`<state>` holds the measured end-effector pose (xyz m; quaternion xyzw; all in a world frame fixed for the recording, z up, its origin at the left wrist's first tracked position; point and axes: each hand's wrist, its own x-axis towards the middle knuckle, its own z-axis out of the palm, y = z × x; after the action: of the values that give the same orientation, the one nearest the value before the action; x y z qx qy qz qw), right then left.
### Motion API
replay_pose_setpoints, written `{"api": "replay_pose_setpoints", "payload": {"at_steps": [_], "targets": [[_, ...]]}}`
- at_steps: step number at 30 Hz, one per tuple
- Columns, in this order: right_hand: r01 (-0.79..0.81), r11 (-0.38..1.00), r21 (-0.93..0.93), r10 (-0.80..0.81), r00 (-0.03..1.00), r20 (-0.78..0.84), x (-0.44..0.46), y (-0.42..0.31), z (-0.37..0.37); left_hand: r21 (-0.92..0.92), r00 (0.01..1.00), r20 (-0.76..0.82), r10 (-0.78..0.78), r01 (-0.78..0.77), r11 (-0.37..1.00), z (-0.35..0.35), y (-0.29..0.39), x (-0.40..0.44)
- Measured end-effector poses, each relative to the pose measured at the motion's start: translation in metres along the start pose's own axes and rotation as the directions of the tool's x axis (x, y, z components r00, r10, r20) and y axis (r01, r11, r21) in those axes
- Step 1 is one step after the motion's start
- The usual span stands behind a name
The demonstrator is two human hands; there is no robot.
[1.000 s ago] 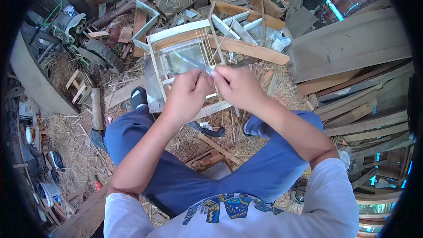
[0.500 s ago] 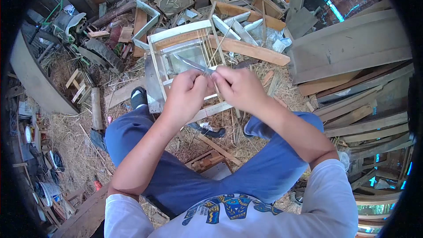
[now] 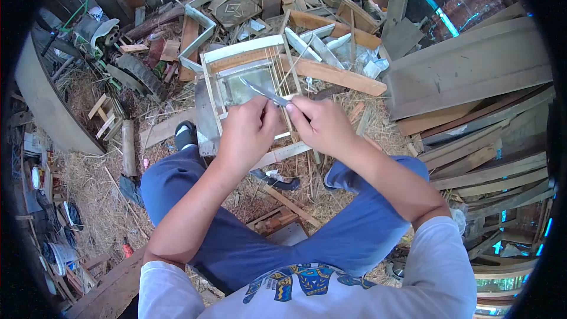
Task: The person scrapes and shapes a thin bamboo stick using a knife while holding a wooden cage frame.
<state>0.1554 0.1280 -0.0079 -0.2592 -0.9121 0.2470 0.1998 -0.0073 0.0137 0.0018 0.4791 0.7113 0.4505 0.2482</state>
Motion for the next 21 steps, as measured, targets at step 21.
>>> {"api": "replay_pose_setpoints", "payload": {"at_steps": [21], "targets": [[-0.236, 0.967, 0.096, 0.246, 0.962, -0.117, 0.026, 0.030, -0.028, 0.071, 0.992, -0.002, 0.126, -0.125, 0.990, 0.001, -0.002, -0.003]]}}
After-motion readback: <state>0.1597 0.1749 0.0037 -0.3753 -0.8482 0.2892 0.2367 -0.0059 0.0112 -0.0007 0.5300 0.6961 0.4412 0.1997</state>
